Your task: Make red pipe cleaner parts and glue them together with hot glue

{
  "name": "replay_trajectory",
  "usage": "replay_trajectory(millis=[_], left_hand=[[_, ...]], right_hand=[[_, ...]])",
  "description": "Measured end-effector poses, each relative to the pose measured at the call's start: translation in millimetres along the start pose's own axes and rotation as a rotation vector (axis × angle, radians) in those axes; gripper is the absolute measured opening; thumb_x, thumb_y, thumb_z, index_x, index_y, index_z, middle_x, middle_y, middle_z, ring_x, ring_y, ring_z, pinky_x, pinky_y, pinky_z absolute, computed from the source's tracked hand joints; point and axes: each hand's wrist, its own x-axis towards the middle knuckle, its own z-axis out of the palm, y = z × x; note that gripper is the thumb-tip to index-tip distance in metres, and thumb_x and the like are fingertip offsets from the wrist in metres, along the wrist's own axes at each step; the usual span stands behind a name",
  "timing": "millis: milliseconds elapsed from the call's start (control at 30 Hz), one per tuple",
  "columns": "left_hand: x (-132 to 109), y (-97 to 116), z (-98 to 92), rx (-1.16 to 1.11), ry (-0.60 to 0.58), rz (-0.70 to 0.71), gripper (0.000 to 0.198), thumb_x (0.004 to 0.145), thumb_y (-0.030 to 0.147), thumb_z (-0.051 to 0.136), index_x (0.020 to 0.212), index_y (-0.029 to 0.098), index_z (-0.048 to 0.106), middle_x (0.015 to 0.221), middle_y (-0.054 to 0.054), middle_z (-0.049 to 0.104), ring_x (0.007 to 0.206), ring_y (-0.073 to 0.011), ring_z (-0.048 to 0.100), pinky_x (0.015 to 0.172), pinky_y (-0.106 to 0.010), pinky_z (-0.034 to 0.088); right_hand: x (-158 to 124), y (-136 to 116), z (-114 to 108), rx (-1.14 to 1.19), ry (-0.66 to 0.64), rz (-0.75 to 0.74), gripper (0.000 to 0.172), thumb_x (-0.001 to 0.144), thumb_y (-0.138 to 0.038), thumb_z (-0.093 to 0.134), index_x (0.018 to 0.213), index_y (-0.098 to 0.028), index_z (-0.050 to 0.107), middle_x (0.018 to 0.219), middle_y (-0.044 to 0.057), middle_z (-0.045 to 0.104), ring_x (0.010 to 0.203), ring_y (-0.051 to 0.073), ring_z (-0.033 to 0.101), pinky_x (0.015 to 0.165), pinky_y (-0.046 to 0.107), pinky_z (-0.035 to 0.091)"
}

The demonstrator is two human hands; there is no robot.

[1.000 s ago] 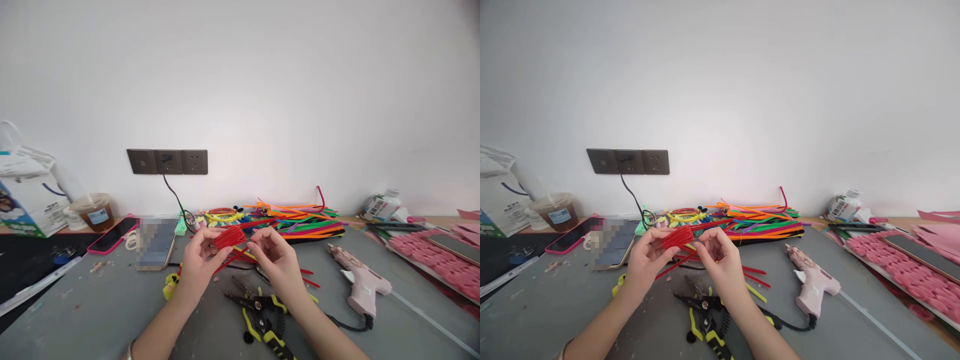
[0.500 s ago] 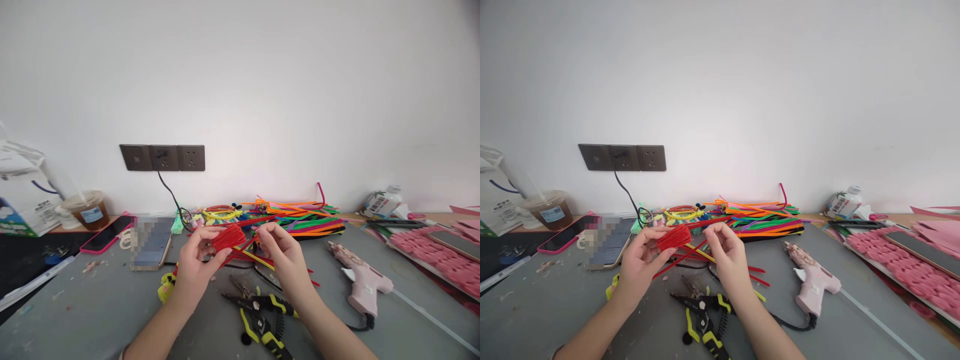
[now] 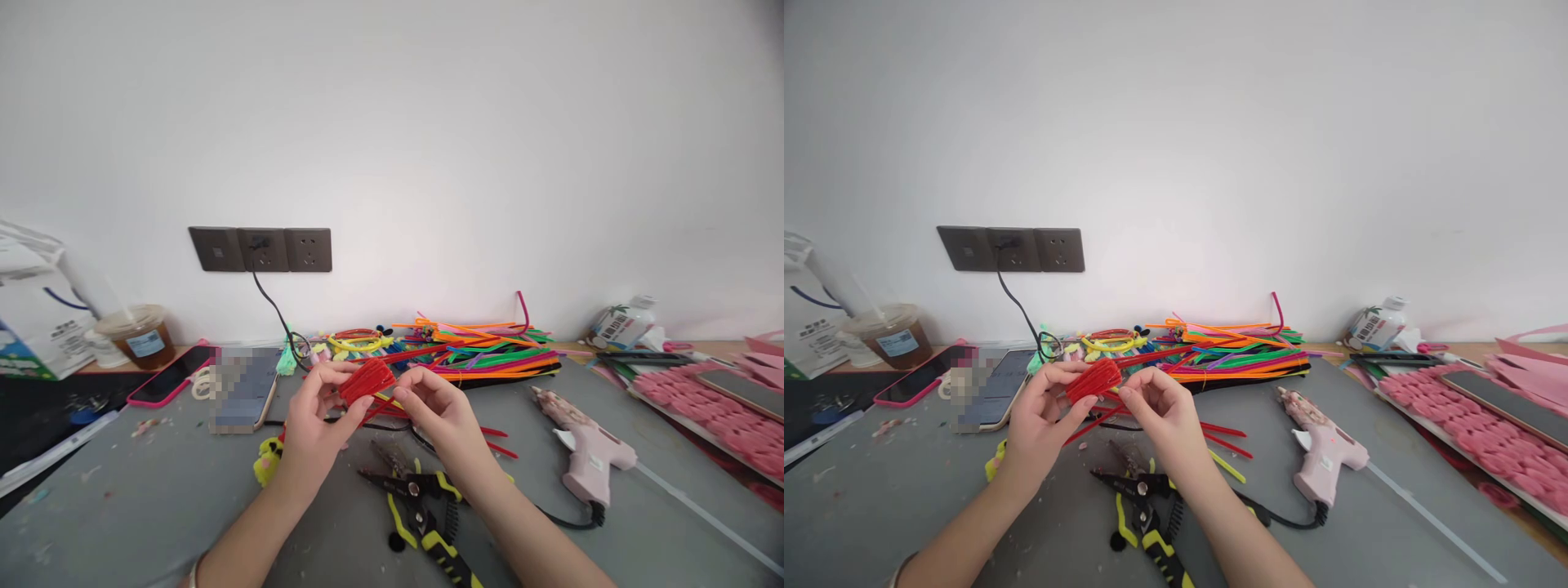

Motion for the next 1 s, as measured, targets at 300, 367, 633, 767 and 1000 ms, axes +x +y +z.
replay_trajectory(millis=[300,367,633,767,1000], left_hand=[[-1.6,2.5,2.0,0.076,-0.018,0.044,0.017,0.078,0.029,0.075,0.085,0.021,0.061,0.105,-0.009,0.07,0.103,-0.0237,0.068,0.078,-0.031,0.06],[-1.9,2.6,1.8,0.077,-0.014,0.056,0.017,0.078,0.028,0.075,0.085,0.022,0.06,0.105,-0.008,0.07,0.104,-0.0232,0.068,0.079,-0.031,0.06],[-2.8,3.3,2.0,0.093,-0.019,0.036,0.017,0.077,0.029,0.075,0.085,0.021,0.061,0.108,-0.009,0.07,0.107,-0.0258,0.067,0.079,-0.033,0.06],[-2.1,3.8,2.7,0.094,-0.024,0.05,0.017,0.078,0.028,0.075,0.085,0.022,0.062,0.107,-0.009,0.071,0.107,-0.0253,0.067,0.078,-0.032,0.06],[-1.9,5.5,2.7,0.107,-0.02,0.062,0.016,0.077,0.026,0.075,0.086,0.021,0.063,0.103,-0.008,0.072,0.1,-0.0238,0.07,0.071,-0.028,0.06]], right_hand=[[-0.9,-1.2,0.2,0.067,0.018,0.073,0.037,0.072,-0.054,0.075,0.07,-0.02,0.061,0.055,-0.005,0.043,0.051,0.011,0.035,0.048,0.024,0.03],[-0.9,-1.1,-0.1,0.085,0.021,0.085,0.036,0.072,-0.053,0.076,0.07,-0.02,0.061,0.054,-0.006,0.041,0.051,0.01,0.035,0.048,0.024,0.03],[-0.4,-0.7,-0.9,0.073,0.037,0.092,0.037,0.072,-0.053,0.076,0.069,-0.02,0.062,0.053,-0.006,0.041,0.051,0.011,0.036,0.048,0.024,0.03],[-0.4,-0.6,-1.0,0.059,0.036,0.088,0.038,0.072,-0.055,0.075,0.069,-0.02,0.06,0.056,-0.005,0.045,0.052,0.011,0.037,0.048,0.024,0.03],[-0.4,-0.3,-1.5,0.056,0.033,0.079,0.038,0.072,-0.055,0.075,0.07,-0.019,0.06,0.06,-0.003,0.048,0.053,0.01,0.036,0.048,0.024,0.028]])
